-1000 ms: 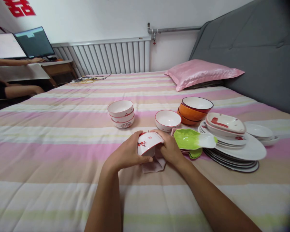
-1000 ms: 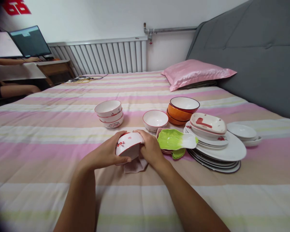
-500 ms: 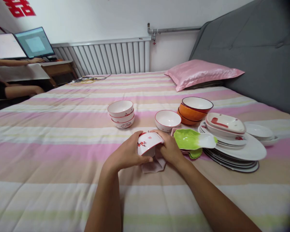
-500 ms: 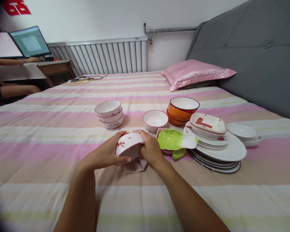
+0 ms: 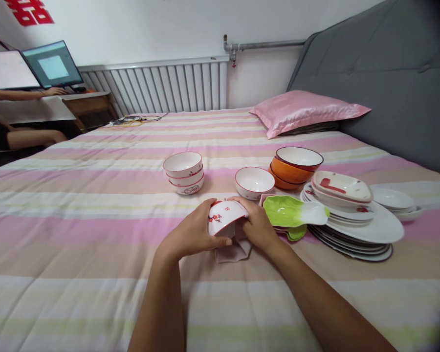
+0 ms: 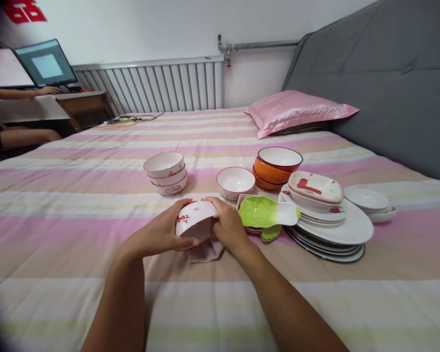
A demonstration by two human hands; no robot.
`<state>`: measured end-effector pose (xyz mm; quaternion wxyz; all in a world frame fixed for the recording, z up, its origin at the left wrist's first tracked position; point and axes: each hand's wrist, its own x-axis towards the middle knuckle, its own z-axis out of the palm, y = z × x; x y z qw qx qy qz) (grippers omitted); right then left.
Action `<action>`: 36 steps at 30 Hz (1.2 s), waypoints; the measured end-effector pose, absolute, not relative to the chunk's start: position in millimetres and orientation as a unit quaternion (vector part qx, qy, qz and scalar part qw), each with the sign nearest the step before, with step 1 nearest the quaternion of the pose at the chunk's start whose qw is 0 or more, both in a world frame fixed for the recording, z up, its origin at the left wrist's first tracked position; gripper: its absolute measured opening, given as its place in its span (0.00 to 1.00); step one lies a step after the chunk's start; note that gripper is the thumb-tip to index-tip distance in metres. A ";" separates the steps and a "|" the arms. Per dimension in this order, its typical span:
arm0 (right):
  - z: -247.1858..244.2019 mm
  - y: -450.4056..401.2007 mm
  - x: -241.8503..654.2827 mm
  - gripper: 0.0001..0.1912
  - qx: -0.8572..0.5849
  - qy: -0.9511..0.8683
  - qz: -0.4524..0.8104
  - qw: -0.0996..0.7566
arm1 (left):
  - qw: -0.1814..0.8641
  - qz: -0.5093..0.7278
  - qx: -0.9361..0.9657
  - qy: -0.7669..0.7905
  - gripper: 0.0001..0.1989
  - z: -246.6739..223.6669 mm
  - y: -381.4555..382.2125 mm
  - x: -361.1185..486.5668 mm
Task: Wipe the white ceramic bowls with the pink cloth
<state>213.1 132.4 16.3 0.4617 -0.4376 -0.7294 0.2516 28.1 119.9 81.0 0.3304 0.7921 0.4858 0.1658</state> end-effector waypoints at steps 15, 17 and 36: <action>17.9 132.6 213.9 0.28 -0.444 -0.731 0.249 0.455 | 0.332 0.165 0.790 0.488 0.40 82.9 119.0 30.3; 17.5 132.5 213.7 0.28 -0.445 -0.731 0.248 0.455 | 0.332 0.166 0.790 0.487 0.40 82.7 119.2 30.1; 17.0 133.2 213.4 0.28 -0.439 -0.731 0.249 0.459 | 0.335 0.166 0.789 0.487 0.40 82.9 119.2 29.8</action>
